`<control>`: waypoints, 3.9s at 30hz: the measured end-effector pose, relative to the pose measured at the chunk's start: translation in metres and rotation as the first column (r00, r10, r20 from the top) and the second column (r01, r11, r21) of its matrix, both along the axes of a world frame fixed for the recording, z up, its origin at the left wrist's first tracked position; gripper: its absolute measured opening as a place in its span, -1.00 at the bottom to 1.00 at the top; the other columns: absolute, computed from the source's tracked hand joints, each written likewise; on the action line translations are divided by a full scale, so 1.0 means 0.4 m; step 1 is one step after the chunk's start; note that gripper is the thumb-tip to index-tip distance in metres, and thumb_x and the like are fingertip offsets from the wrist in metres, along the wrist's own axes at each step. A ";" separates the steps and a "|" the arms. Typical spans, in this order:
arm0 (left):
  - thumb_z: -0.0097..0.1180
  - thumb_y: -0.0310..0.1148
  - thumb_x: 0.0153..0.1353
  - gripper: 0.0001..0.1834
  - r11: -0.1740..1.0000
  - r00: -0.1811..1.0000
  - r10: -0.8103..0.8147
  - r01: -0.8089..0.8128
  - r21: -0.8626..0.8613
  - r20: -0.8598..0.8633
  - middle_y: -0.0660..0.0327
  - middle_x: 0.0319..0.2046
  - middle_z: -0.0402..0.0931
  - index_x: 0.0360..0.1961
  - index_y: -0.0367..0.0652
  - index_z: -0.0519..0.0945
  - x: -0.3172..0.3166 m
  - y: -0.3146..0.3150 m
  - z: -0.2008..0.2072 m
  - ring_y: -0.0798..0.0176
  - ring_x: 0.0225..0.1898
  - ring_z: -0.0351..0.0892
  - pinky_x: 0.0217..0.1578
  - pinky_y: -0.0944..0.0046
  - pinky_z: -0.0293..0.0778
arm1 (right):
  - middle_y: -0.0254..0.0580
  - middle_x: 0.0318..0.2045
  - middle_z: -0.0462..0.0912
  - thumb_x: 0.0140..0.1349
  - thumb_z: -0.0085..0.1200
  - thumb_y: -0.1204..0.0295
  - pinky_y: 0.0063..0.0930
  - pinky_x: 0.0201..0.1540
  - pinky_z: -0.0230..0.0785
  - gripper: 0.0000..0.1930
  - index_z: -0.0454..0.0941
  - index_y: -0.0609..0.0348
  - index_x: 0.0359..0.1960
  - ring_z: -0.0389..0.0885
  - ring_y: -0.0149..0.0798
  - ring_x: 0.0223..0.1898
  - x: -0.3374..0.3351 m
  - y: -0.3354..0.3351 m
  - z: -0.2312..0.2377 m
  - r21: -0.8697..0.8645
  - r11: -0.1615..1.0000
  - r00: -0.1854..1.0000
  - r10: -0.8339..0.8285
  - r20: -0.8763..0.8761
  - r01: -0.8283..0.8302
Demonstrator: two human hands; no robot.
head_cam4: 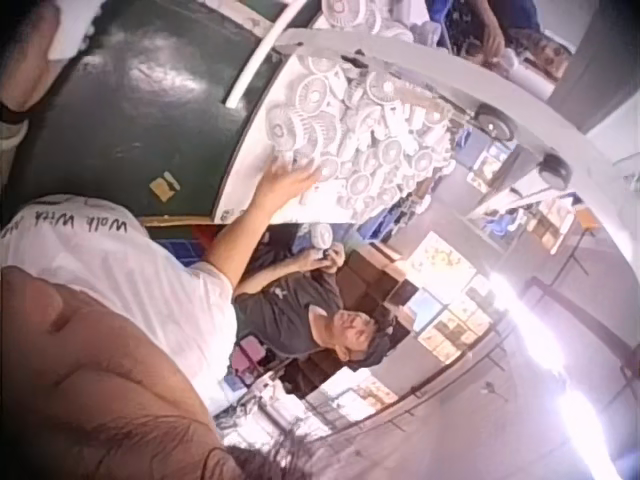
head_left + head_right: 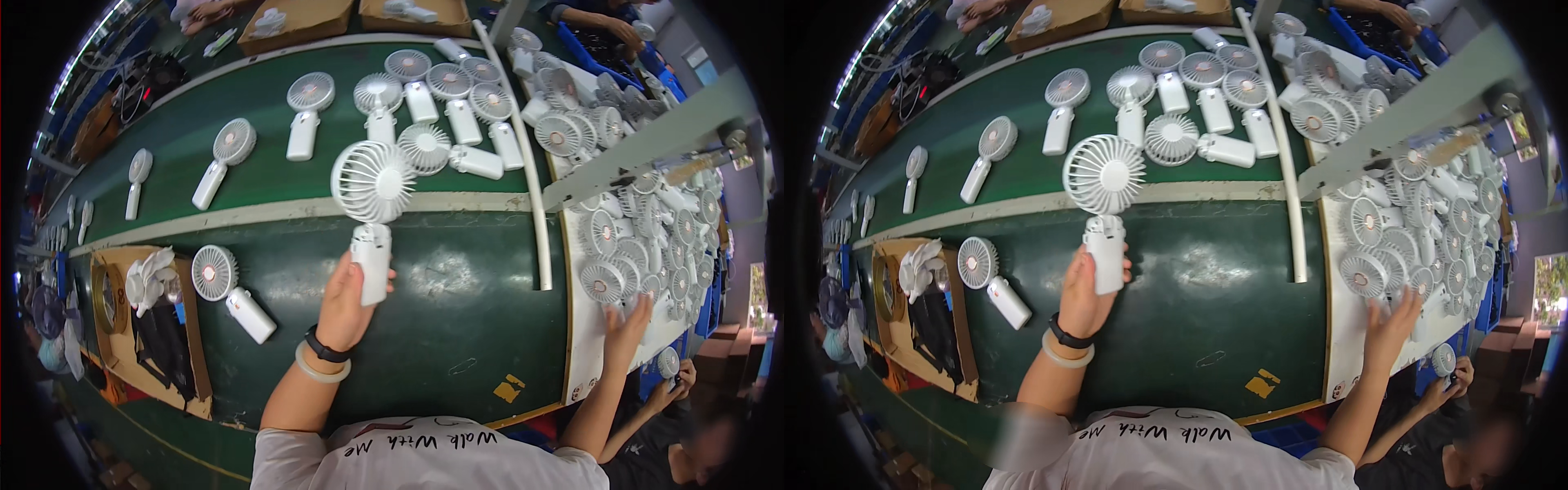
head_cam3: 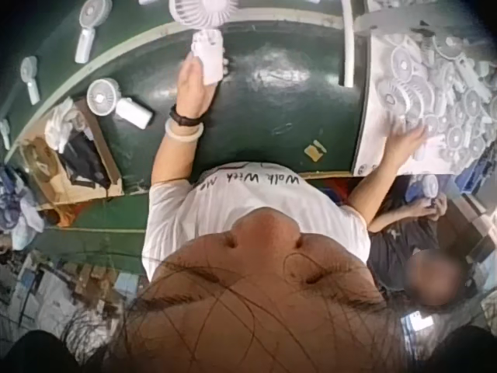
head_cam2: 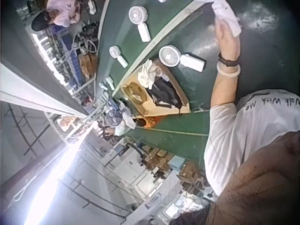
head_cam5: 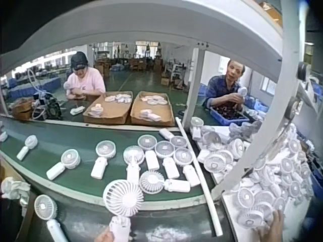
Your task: The person assembles white portable fans on a green workbench. They pick up fan heads and bases, connect them, and test the units by turning them on. The person also wipes the fan surfaces with a white cloth and arranges the finished units on the table.
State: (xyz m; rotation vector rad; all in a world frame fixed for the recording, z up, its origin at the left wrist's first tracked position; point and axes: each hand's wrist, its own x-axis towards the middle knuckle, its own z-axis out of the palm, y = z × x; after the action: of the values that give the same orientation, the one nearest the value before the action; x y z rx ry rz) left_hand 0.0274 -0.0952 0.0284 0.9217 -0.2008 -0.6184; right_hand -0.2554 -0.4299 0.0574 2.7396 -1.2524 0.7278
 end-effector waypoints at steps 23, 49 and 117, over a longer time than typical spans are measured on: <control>0.13 -0.52 0.13 -0.45 0.990 0.994 0.085 -0.091 0.109 0.062 0.16 -0.07 0.39 0.11 -0.24 0.16 0.008 0.054 -0.080 0.33 -0.09 0.48 -0.12 0.32 0.44 | 0.06 0.16 0.26 0.06 0.15 0.26 0.11 0.21 0.01 -0.42 0.31 -0.01 0.16 0.16 0.08 0.23 0.832 0.210 -0.166 0.080 0.886 0.887 0.460 -0.036 -0.456; 0.01 -0.42 0.25 -0.49 0.990 0.996 0.061 -0.069 -0.122 -0.067 0.10 -0.02 0.41 0.18 -0.18 0.13 0.024 0.069 -0.079 0.22 -0.10 0.52 -0.08 0.22 0.47 | 0.13 -0.06 0.42 0.09 0.15 0.36 -0.20 0.04 0.25 -0.39 0.22 0.32 0.16 0.40 0.11 -0.04 0.426 0.366 -0.063 0.377 0.804 0.844 0.527 -0.098 -0.459; 0.32 -0.46 -0.14 -0.07 0.999 0.996 0.040 -0.038 0.025 -0.080 0.04 0.24 0.12 0.28 -0.10 0.07 -0.003 0.048 -0.070 0.00 0.26 0.15 0.22 -0.06 0.15 | -0.23 -0.06 0.48 0.13 0.07 0.57 -0.53 -0.09 0.39 -0.54 0.26 0.25 0.09 0.49 -0.47 -0.10 0.694 0.416 -0.141 0.612 -0.298 0.647 -0.027 0.762 -0.733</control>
State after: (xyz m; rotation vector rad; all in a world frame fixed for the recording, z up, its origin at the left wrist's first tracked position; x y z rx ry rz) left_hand 0.0261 -0.0761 0.0004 0.9195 -0.1034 -0.6215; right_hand 0.0221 -0.2636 0.0008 4.9526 -0.8909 0.5669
